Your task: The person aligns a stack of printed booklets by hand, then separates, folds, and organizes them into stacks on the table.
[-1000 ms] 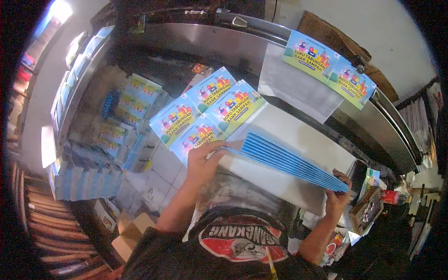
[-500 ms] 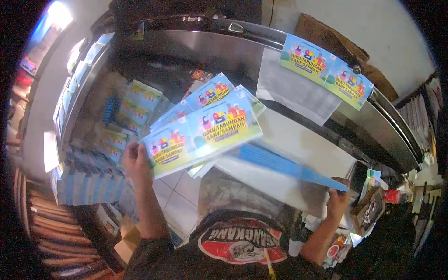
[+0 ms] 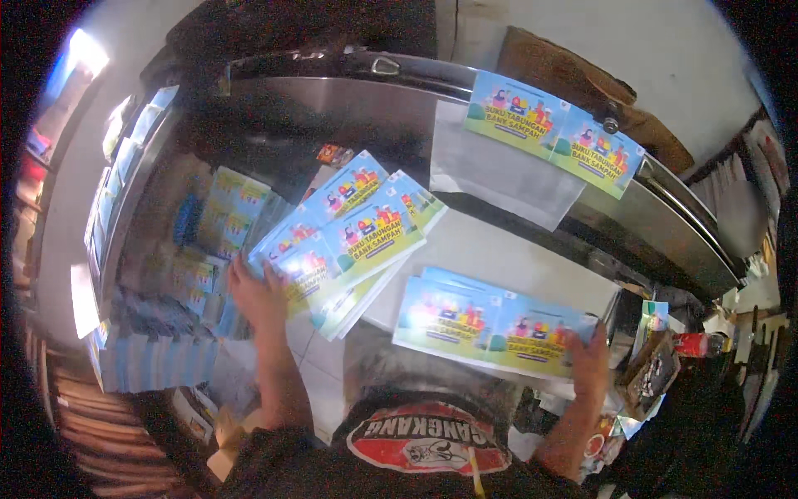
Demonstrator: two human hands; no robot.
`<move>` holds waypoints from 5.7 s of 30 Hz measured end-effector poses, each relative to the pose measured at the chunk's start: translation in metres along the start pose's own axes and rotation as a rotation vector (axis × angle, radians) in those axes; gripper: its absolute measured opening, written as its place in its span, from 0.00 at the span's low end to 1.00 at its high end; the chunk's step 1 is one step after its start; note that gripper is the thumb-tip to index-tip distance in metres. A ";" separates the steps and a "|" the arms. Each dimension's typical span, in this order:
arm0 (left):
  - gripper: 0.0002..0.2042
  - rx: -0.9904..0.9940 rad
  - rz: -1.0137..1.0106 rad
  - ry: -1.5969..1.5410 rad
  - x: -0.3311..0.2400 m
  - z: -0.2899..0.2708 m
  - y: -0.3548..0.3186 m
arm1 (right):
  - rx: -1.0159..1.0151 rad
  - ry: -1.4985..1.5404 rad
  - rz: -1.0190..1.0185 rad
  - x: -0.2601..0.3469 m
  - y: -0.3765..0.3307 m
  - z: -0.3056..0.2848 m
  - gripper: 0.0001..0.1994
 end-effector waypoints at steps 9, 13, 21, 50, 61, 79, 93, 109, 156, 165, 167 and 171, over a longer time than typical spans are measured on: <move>0.31 0.202 0.917 -0.397 -0.391 0.056 0.036 | 0.045 0.214 0.011 -0.036 0.012 0.012 0.26; 0.32 -0.056 1.040 -0.211 -0.485 0.084 0.082 | 0.030 0.146 0.013 -0.036 0.011 0.006 0.27; 0.17 0.358 1.118 -0.011 -0.485 0.096 0.139 | 0.036 0.406 -0.012 -0.064 0.017 0.015 0.27; 0.25 0.543 0.311 -0.073 -0.066 0.013 -0.046 | -0.381 -0.517 -0.276 0.032 -0.022 -0.005 0.35; 0.19 0.194 0.407 0.031 -0.077 0.004 -0.056 | 0.274 -0.898 -0.758 0.050 -0.087 0.102 0.34; 0.22 0.241 0.375 -0.291 -0.109 -0.002 -0.083 | 0.699 -0.837 -0.662 0.088 -0.022 0.087 0.17; 0.21 0.379 0.464 -0.586 -0.116 -0.019 -0.138 | -0.496 -0.912 -1.187 0.382 0.146 0.145 0.14; 0.17 0.398 0.278 -0.544 -0.060 -0.020 -0.146 | -0.197 -0.910 -0.962 0.387 0.201 0.230 0.25; 0.09 0.571 0.582 -0.716 -0.126 0.010 -0.189 | 0.471 -0.983 -0.525 0.103 -0.003 0.040 0.17; 0.16 0.937 0.433 -0.709 -0.089 0.065 -0.251 | -0.772 -0.703 -1.288 0.385 0.050 -0.054 0.22; 0.16 0.970 0.383 -0.720 -0.083 0.078 -0.263 | -0.859 -0.926 -1.451 0.394 0.082 0.017 0.26; 0.16 0.957 0.505 -0.690 -0.102 0.081 -0.255 | -0.402 -1.217 -1.202 0.317 0.156 0.128 0.26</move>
Point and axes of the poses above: each hand's wrist, its own y-axis towards the middle knuckle, its own z-axis out of the palm, x = y × z, the point moved 10 cm from there along y, towards the middle knuckle, and after that the axes turned 3 degrees about x, right-handed, at the moved point
